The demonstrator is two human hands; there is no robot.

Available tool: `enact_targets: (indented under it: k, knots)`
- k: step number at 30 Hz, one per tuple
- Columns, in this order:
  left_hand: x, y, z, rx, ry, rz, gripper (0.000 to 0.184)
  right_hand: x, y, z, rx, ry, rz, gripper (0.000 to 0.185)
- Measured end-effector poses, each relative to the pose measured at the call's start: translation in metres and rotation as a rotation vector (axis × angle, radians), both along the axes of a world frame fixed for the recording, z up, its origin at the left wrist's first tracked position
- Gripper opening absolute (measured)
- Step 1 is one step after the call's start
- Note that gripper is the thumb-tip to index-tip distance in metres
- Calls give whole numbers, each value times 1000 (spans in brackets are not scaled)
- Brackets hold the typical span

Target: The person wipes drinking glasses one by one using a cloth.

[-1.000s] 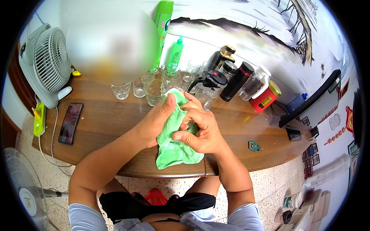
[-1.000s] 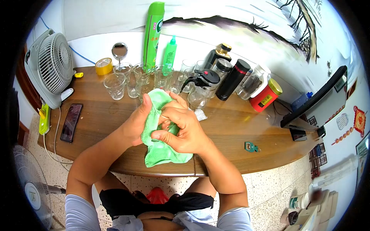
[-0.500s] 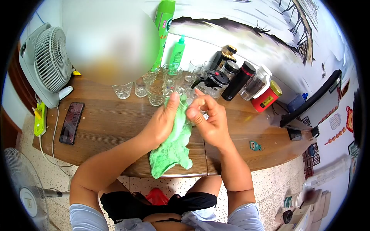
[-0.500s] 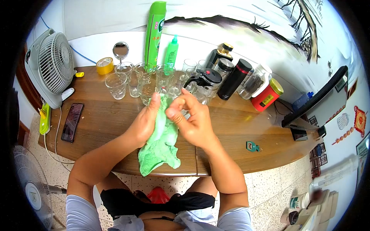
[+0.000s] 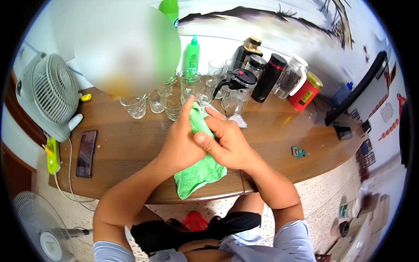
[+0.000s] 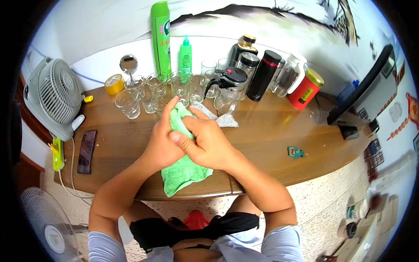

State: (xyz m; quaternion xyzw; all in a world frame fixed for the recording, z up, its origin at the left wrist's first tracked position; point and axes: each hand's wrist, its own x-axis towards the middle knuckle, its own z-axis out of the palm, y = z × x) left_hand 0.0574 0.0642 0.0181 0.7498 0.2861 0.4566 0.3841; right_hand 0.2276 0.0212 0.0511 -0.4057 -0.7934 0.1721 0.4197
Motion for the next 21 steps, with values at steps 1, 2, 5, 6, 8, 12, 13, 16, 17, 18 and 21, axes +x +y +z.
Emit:
enact_targets:
  k: [1,2,5,6,8,12,13,16,17,18,21]
  knots:
    - [-1,8,-5,59,40,-42,80,0,-1,0,37,10,17,44]
    - [-1,21,-15,117,81,-86,71,-1,-3,3,75,21,33,45]
    - [-1,21,16,-22,83,-320,51,6,0,2,195,78,92,48]
    - [-2,17,29,-200,6,-420,59,6,-1,3,226,125,110,48]
    - [-2,14,32,-457,-105,-527,68,11,-4,8,251,150,162,48]
    - [-5,-14,26,-769,-328,-542,78,11,-1,5,291,284,239,42]
    - [-4,-21,30,-849,-402,-536,84,10,-3,6,289,307,237,40]
    - [-13,15,-6,-873,-494,-872,112,8,-7,7,290,351,228,35]
    - [-14,20,-8,-874,-488,-917,117,8,-6,7,294,357,224,33]
    - [-14,17,0,-863,-426,-860,113,9,-6,6,297,361,221,32]
    - [-9,2,19,-824,-335,-684,108,13,-5,9,352,310,162,30]
